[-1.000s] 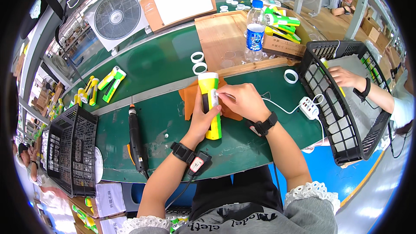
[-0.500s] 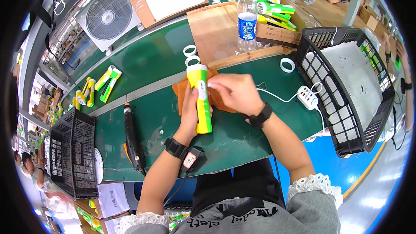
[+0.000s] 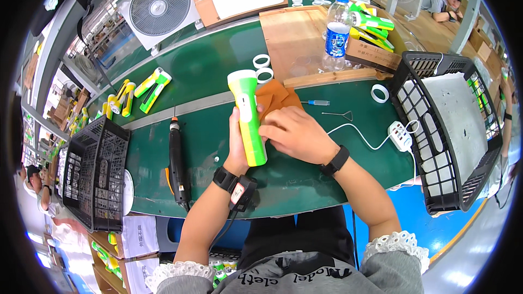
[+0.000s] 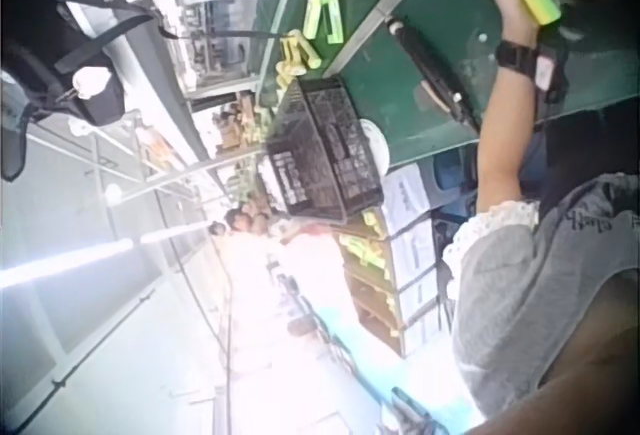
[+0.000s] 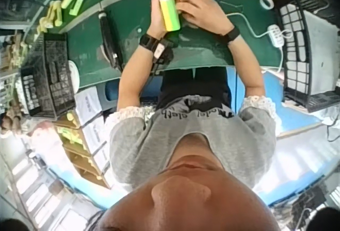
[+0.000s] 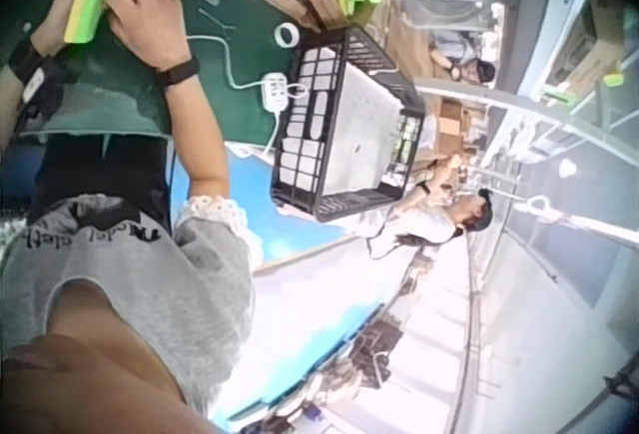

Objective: Assemble handheld flashlights by fitting bodies, lenses, and internal components.

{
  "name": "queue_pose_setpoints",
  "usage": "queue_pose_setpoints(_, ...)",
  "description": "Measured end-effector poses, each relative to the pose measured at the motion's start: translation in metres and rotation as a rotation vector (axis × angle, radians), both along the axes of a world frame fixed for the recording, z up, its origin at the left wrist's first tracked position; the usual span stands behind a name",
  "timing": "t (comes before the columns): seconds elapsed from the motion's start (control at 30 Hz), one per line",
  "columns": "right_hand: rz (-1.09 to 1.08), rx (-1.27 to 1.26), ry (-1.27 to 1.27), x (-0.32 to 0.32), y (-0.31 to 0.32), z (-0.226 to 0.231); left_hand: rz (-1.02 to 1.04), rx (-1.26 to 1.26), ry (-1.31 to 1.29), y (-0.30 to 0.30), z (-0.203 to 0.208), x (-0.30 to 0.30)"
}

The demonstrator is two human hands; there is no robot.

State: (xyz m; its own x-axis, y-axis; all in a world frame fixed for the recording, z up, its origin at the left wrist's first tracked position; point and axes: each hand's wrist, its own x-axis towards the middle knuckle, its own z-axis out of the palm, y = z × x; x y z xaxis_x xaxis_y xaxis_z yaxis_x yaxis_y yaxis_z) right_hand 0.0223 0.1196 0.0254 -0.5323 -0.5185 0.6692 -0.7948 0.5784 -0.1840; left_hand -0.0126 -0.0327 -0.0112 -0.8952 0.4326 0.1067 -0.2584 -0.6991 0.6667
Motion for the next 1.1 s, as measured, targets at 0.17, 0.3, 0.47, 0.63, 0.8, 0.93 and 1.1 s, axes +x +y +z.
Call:
queue_pose_setpoints(0.17, 0.045, 0.184, 0.175, 0.002, -0.007, -0.002, -0.011, 0.184, -0.165, 0.002, 0.006, -0.006)
queue_pose_setpoints(0.3, -0.173, -0.070, 0.125, 0.009, -0.004, 0.000, 0.100, 0.128, -0.196, 0.000, 0.022, 0.002)
queue_pose_setpoints(0.47, -0.323, -0.332, -0.145, 0.004, -0.008, 0.000, 0.200, -0.176, -0.049, -0.003, 0.058, 0.007)
queue_pose_setpoints(0.63, -0.102, -0.580, -0.580, -0.014, -0.007, -0.002, -0.035, -0.551, 0.454, -0.035, 0.083, -0.022)
queue_pose_setpoints(0.8, -0.009, -0.740, -0.223, 0.005, 0.034, 0.015, 0.394, -1.396, 0.888, -0.140, 0.062, -0.152)
queue_pose_setpoints(0.93, -0.440, -0.512, -0.423, 0.046, 0.090, 0.012, 0.883, -2.213, 0.809, -0.309, -0.009, -0.228)
queue_pose_setpoints(1.1, -1.181, -0.513, -0.274, 0.114, 0.140, 0.084, 0.638, -2.391, 0.188, -0.333, -0.030, -0.227)
